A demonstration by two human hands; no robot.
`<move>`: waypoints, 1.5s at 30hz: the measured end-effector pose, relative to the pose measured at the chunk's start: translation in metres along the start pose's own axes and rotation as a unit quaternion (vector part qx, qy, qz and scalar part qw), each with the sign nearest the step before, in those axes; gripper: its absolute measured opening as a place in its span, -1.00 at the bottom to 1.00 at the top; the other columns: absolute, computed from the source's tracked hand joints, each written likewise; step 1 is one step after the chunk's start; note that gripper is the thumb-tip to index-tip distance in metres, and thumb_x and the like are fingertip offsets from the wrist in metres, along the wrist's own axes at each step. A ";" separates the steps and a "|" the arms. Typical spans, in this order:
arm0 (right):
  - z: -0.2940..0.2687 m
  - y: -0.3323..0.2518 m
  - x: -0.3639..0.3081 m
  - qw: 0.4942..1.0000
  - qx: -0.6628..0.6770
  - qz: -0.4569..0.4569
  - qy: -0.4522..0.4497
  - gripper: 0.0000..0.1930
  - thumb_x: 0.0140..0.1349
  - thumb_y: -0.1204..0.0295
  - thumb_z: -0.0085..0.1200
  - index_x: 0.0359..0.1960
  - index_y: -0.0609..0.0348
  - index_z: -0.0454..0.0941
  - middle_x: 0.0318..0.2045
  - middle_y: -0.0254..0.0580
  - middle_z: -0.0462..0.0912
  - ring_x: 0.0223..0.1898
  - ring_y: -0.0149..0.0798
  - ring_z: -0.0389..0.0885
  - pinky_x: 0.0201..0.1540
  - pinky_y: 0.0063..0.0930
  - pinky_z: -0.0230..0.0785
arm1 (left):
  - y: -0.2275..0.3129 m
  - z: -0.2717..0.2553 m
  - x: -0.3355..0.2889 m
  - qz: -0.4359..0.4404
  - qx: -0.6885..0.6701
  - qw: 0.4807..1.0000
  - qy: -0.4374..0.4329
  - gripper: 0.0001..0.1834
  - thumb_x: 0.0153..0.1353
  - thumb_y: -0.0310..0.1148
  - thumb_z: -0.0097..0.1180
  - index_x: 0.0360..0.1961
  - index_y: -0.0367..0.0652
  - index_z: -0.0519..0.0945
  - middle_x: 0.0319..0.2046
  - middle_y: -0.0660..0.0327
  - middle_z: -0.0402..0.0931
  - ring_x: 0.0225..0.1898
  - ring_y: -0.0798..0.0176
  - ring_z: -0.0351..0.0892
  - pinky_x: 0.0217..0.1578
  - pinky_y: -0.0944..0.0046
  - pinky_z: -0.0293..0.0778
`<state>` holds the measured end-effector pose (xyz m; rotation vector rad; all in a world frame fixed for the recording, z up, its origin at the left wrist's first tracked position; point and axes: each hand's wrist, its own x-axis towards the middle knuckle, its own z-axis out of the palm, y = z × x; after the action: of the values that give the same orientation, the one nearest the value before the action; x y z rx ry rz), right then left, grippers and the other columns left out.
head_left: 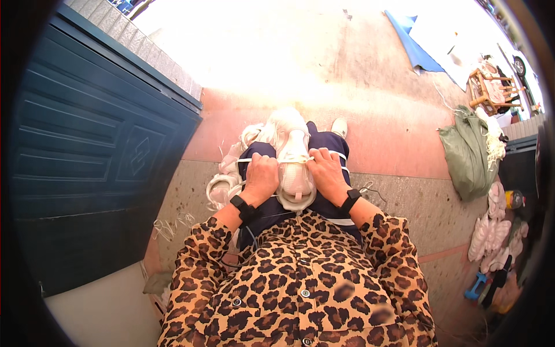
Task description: The person laces a shoe by hand, threading a long white lace through the eyelets and pulling it tight before tying it into a knot.
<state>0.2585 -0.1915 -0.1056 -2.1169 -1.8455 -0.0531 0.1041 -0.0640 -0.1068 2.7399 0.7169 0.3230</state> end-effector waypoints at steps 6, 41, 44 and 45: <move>0.010 0.001 -0.007 0.995 0.051 0.086 0.028 -0.93 -0.02 0.41 0.03 -0.50 0.07 0.53 -0.47 -0.32 0.43 -0.29 -0.26 0.39 -0.20 -0.36 0.13 | 0.001 0.001 0.002 -0.025 -0.026 0.999 0.003 -0.84 0.05 -0.40 -0.02 -0.60 -0.25 0.47 -0.53 0.05 0.47 -0.35 0.00 0.39 -0.34 0.10 0.35; 0.011 0.005 -0.018 0.955 0.260 0.133 0.055 -0.90 0.03 0.52 -0.04 -0.45 0.30 0.49 -0.51 -0.03 0.50 -0.36 -0.02 0.47 -0.27 -0.22 0.32 | 0.030 -0.011 0.047 0.009 -0.103 0.995 -0.008 -0.77 0.06 -0.34 0.07 -0.35 -0.30 0.56 -0.43 0.06 0.53 -0.32 0.01 0.44 -0.28 0.15 0.39; 0.008 0.002 -0.016 0.932 0.319 0.168 0.044 -0.95 0.00 0.58 -0.05 -0.49 0.27 0.35 -0.54 -0.04 0.48 -0.41 0.03 0.46 -0.36 -0.20 0.32 | 0.040 0.009 0.080 -0.008 -0.165 0.973 -0.160 -0.66 -0.01 -0.37 0.12 -0.19 -0.33 0.51 -0.42 0.01 0.54 -0.36 -0.03 0.50 -0.31 0.16 0.42; 0.009 0.002 -0.016 0.932 0.318 0.169 0.045 -0.95 0.00 0.58 -0.05 -0.49 0.27 0.35 -0.54 -0.04 0.48 -0.41 0.03 0.46 -0.36 -0.20 0.32 | 0.038 0.016 0.088 0.031 -0.177 0.964 -0.197 -0.59 -0.04 -0.41 0.13 -0.12 -0.35 0.46 -0.43 0.01 0.54 -0.38 0.01 0.52 -0.32 0.20 0.43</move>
<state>0.2565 -0.2043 -0.1182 -1.8733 -1.1940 0.4589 0.2002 -0.0545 -0.0965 2.3806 0.4192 -0.0798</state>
